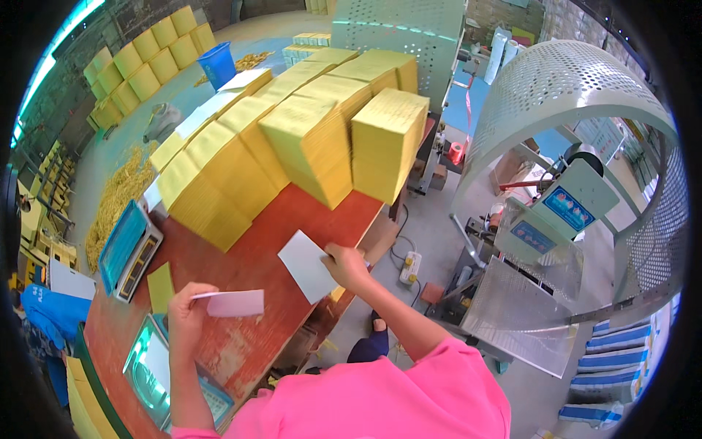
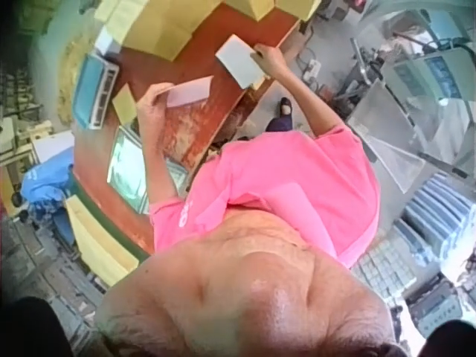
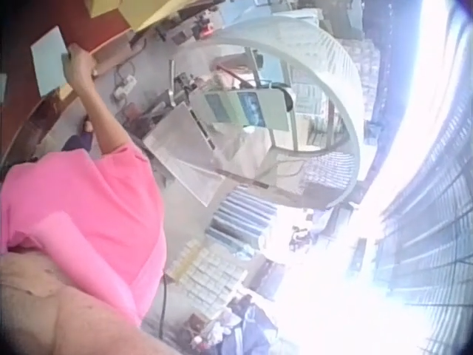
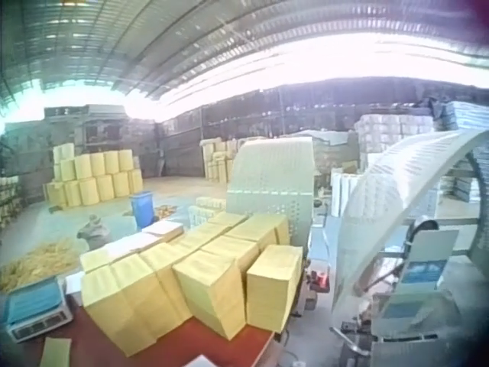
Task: Bundling stacks of yellow paper with rubber bands and organizing them with slips in a factory setting.
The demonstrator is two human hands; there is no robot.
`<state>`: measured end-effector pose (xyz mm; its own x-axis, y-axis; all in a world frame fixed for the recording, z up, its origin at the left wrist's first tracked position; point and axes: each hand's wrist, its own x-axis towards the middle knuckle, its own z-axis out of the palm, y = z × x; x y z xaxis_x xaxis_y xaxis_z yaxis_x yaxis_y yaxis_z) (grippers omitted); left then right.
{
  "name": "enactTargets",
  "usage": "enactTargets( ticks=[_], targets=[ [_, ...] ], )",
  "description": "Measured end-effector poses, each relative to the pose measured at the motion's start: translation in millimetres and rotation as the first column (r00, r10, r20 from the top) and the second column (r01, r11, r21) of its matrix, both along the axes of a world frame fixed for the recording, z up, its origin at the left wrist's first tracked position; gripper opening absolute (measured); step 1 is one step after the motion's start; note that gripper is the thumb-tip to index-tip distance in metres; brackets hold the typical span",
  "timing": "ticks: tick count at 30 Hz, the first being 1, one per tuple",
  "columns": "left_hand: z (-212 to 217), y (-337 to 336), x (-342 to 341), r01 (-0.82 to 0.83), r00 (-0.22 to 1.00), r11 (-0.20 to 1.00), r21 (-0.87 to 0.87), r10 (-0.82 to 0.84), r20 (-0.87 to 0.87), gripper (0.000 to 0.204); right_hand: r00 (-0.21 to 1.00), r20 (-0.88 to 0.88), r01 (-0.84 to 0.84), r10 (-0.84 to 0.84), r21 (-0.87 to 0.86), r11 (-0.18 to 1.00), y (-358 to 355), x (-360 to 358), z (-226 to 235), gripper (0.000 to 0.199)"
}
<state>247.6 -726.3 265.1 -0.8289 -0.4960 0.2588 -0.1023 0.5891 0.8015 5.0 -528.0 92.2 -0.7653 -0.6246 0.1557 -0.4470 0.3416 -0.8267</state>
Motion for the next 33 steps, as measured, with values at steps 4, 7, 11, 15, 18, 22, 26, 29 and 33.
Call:
enactTargets(
  ticks=[4, 7, 11, 15, 18, 22, 26, 29, 33],
  targets=[
    [47, 22, -139, 0.136, 0.991, 0.97, 0.202, -0.13, -0.041, 0.018, 0.986, 0.155, 0.079, -0.063, -0.104, 0.991, 61, -32, -5, 0.019],
    [80, 54, -274, 0.312, 0.946, 0.863, 0.397, -0.243, -0.216, 0.035, 0.92, 0.384, 0.133, -0.081, -0.111, 0.985, 93, -54, -26, 0.015],
    [87, 67, -415, 0.458, 0.882, 0.825, 0.332, -0.468, -0.053, 0.035, 0.872, 0.487, 0.152, -0.044, -0.186, 0.971, 116, -64, -54, 0.015],
    [58, 68, -484, 0.411, 0.887, 0.856, 0.314, -0.455, 0.079, 0.034, 0.841, 0.538, 0.126, -0.057, -0.092, 0.988, 141, -80, -46, 0.014],
    [51, 78, -505, 0.355, 0.892, 0.923, 0.149, -0.382, 0.242, 0.034, 0.786, 0.613, 0.216, -0.08, -0.15, 0.965, 159, -91, -54, 0.02],
    [48, 85, -507, 0.303, 0.913, 0.946, -0.117, -0.253, 0.321, 0.037, 0.787, 0.608, 0.237, -0.108, -0.136, 0.962, 169, -103, -70, 0.02],
    [51, 94, -503, 0.301, 0.921, 0.911, -0.283, -0.2, 0.336, 0.037, 0.763, 0.637, 0.241, -0.111, -0.121, 0.963, 171, -114, -57, 0.021],
    [53, 96, -502, 0.312, 0.921, 0.878, -0.364, -0.184, 0.344, 0.038, 0.784, 0.61, 0.229, -0.113, -0.116, 0.966, 167, -121, -56, 0.02],
    [56, 98, -500, 0.353, 0.916, 0.848, -0.395, -0.228, 0.329, 0.038, 0.648, 0.761, 0.312, -0.023, -0.237, 0.92, 161, -126, -69, 0.018]
  ],
)
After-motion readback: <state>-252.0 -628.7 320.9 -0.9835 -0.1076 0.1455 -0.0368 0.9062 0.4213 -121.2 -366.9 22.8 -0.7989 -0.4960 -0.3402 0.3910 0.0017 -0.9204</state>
